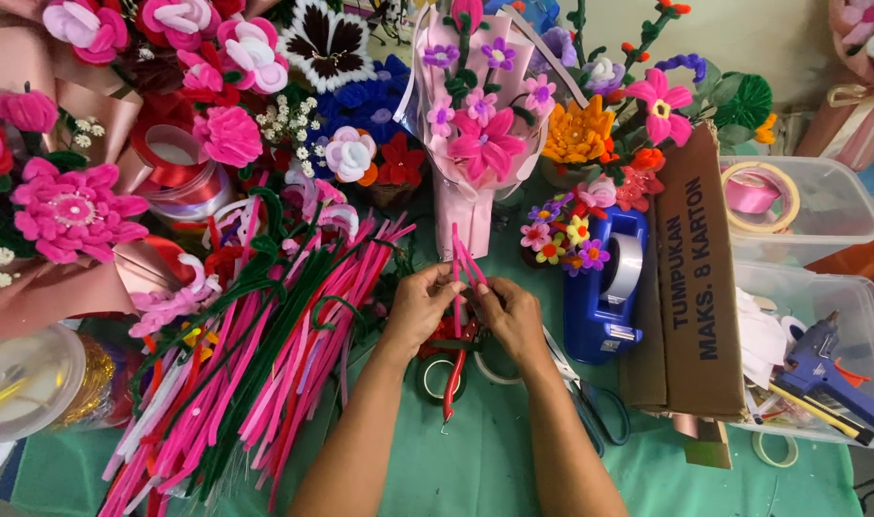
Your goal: Assembling a bouquet of artificial flowers by arranging stems, cutting them to size, and securing them with tape.
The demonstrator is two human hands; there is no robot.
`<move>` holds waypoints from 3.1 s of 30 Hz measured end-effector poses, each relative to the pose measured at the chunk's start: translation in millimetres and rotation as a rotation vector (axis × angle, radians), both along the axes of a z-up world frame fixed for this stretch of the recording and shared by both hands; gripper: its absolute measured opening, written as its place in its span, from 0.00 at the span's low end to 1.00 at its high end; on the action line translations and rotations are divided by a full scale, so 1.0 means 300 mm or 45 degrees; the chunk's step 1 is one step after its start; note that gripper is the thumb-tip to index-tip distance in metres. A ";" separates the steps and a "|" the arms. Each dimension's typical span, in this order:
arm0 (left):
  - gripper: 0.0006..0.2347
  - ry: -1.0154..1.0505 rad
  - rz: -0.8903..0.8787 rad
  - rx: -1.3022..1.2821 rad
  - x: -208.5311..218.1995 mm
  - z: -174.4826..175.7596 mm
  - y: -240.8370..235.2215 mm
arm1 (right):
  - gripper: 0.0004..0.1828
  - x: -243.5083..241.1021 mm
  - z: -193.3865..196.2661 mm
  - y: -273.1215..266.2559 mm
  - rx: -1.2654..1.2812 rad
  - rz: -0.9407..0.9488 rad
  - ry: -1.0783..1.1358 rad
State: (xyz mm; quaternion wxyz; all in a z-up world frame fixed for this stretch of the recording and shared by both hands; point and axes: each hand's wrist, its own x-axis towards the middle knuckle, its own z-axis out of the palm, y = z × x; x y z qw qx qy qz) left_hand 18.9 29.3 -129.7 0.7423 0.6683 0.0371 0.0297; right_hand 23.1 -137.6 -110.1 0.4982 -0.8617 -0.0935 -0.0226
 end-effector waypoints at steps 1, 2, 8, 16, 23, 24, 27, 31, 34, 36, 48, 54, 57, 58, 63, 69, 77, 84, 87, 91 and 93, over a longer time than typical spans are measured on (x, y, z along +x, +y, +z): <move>0.12 0.022 0.005 0.022 0.002 -0.006 -0.006 | 0.13 -0.007 0.008 0.006 0.030 -0.006 0.017; 0.12 0.044 0.009 0.044 0.003 -0.011 -0.012 | 0.13 -0.013 0.016 0.012 0.060 -0.012 0.033; 0.10 0.032 0.009 0.100 0.008 -0.025 -0.008 | 0.12 -0.024 0.040 0.025 0.081 -0.009 0.074; 0.08 -0.008 0.057 0.162 0.005 -0.002 0.002 | 0.11 -0.042 0.070 0.037 0.064 0.001 0.010; 0.08 -0.043 0.079 0.167 -0.018 0.065 -0.001 | 0.11 -0.047 0.096 0.039 0.030 0.124 -0.107; 0.08 -0.041 0.079 0.167 -0.019 0.066 -0.002 | 0.11 -0.047 0.088 0.039 0.030 0.124 -0.104; 0.08 -0.057 0.077 0.191 -0.017 0.066 -0.002 | 0.12 -0.044 0.077 0.041 0.023 0.148 -0.146; 0.08 -0.058 0.110 0.186 -0.028 0.090 0.001 | 0.13 -0.047 0.086 0.044 0.055 0.154 -0.136; 0.08 -0.060 0.129 0.182 -0.028 0.095 -0.002 | 0.12 -0.057 0.113 0.048 0.076 0.124 -0.114; 0.08 -0.058 0.138 0.192 -0.024 0.081 -0.003 | 0.12 -0.054 0.104 0.043 0.067 0.102 -0.111; 0.06 -0.059 0.127 0.122 -0.039 0.110 0.011 | 0.08 -0.014 0.044 -0.014 0.035 0.003 -0.127; 0.07 -0.079 0.130 0.075 -0.027 0.071 0.029 | 0.08 -0.009 0.066 -0.051 0.042 -0.065 -0.077; 0.07 -0.067 0.136 0.069 -0.022 0.054 0.031 | 0.09 -0.006 0.077 -0.067 0.037 -0.067 -0.050; 0.07 -0.057 0.127 0.080 -0.018 0.046 0.030 | 0.09 -0.008 0.087 -0.066 0.043 -0.072 -0.037; 0.07 -0.045 0.096 0.139 -0.021 0.046 0.017 | 0.09 -0.002 0.076 -0.074 0.043 -0.091 -0.013; 0.07 -0.015 0.023 0.338 -0.028 0.062 -0.007 | 0.09 -0.028 0.149 -0.095 0.060 -0.077 -0.077; 0.10 0.140 -0.045 0.891 -0.054 0.101 -0.059 | 0.06 -0.030 0.314 -0.107 -0.094 -0.040 -0.207; 0.15 0.144 -0.185 1.010 -0.079 0.171 -0.069 | 0.07 -0.082 0.478 -0.106 -0.079 0.113 -0.429; 0.14 0.084 -0.146 1.012 -0.075 0.133 -0.072 | 0.08 -0.101 0.483 -0.113 -0.039 0.125 -0.464; 0.13 -0.029 -0.101 1.021 -0.069 0.082 -0.072 | 0.08 -0.115 0.493 -0.114 -0.056 0.145 -0.469; 0.13 -0.044 -0.107 1.038 -0.060 0.063 -0.070 | 0.09 -0.114 0.498 -0.118 -0.050 0.145 -0.465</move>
